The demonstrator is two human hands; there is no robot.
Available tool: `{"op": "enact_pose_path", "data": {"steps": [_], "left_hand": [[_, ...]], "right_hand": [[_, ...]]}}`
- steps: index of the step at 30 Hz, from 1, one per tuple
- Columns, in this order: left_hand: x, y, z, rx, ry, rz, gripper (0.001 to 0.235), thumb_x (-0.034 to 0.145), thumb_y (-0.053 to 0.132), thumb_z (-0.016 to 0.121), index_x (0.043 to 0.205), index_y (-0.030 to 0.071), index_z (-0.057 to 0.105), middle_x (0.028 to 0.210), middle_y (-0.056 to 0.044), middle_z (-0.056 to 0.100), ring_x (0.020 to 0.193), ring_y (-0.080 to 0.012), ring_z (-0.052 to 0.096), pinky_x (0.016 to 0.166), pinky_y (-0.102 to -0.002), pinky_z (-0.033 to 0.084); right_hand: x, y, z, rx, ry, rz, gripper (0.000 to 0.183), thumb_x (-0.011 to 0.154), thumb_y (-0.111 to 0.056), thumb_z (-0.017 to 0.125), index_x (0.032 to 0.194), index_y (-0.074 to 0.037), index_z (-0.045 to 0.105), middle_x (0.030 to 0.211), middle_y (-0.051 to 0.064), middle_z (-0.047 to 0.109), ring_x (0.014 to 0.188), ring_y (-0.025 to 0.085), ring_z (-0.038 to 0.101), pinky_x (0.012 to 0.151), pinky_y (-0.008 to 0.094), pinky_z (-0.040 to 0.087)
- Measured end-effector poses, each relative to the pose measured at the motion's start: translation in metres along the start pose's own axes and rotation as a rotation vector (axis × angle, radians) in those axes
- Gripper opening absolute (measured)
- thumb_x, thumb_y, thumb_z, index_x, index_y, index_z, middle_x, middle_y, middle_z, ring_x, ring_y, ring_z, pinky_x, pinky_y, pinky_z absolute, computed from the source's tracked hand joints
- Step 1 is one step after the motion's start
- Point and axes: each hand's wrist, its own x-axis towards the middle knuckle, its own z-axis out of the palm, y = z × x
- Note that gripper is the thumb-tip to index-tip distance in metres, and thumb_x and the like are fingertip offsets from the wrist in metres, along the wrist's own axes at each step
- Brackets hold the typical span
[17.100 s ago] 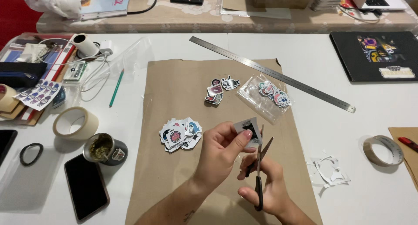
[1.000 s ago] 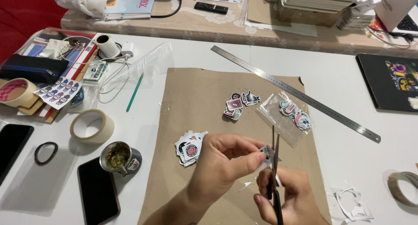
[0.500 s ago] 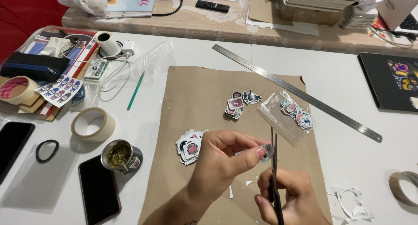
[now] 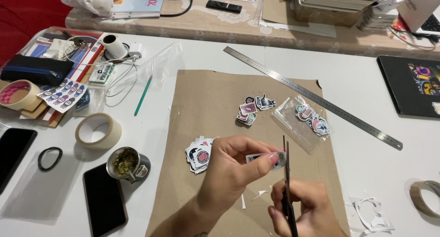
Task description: The person uses scissors to cut out small, colorful stickers from a sheet of paper. They carefully trim around the edges of each design, rotating the paper as needed to achieve a clean cut. The finished stickers are placed on a brown paper sheet on the table.
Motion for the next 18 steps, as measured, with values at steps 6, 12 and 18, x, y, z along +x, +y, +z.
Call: {"op": "enact_pose_path", "data": {"steps": [6,12,18], "left_hand": [[0.0,0.001,-0.001,0.018,-0.003,-0.01,0.003,0.079,0.007,0.078,0.08,0.006,0.076,0.089,-0.015,0.079,0.087,-0.0179,0.076,0.083,-0.03,0.061],[0.0,-0.002,-0.003,0.031,-0.014,-0.065,0.002,0.079,0.002,0.077,0.078,0.004,0.076,0.089,-0.017,0.079,0.084,-0.0172,0.075,0.077,-0.028,0.061],[0.0,-0.002,-0.002,0.049,-0.014,-0.079,0.002,0.077,0.003,0.077,0.077,0.004,0.077,0.09,-0.018,0.08,0.087,-0.0176,0.076,0.075,-0.027,0.061]], "right_hand": [[-0.002,0.001,0.001,-0.011,0.012,0.006,0.018,0.062,-0.008,0.074,0.066,-0.013,0.057,0.055,-0.005,0.056,0.043,0.007,0.047,0.046,0.021,0.041],[0.004,-0.008,0.001,0.002,-0.008,-0.008,0.015,0.065,-0.013,0.072,0.066,-0.013,0.057,0.058,-0.004,0.058,0.045,0.008,0.05,0.048,0.021,0.042],[0.0,0.001,0.0,0.022,-0.003,0.028,0.018,0.063,-0.008,0.075,0.066,-0.011,0.057,0.059,-0.003,0.059,0.045,0.009,0.051,0.046,0.021,0.044]]}}
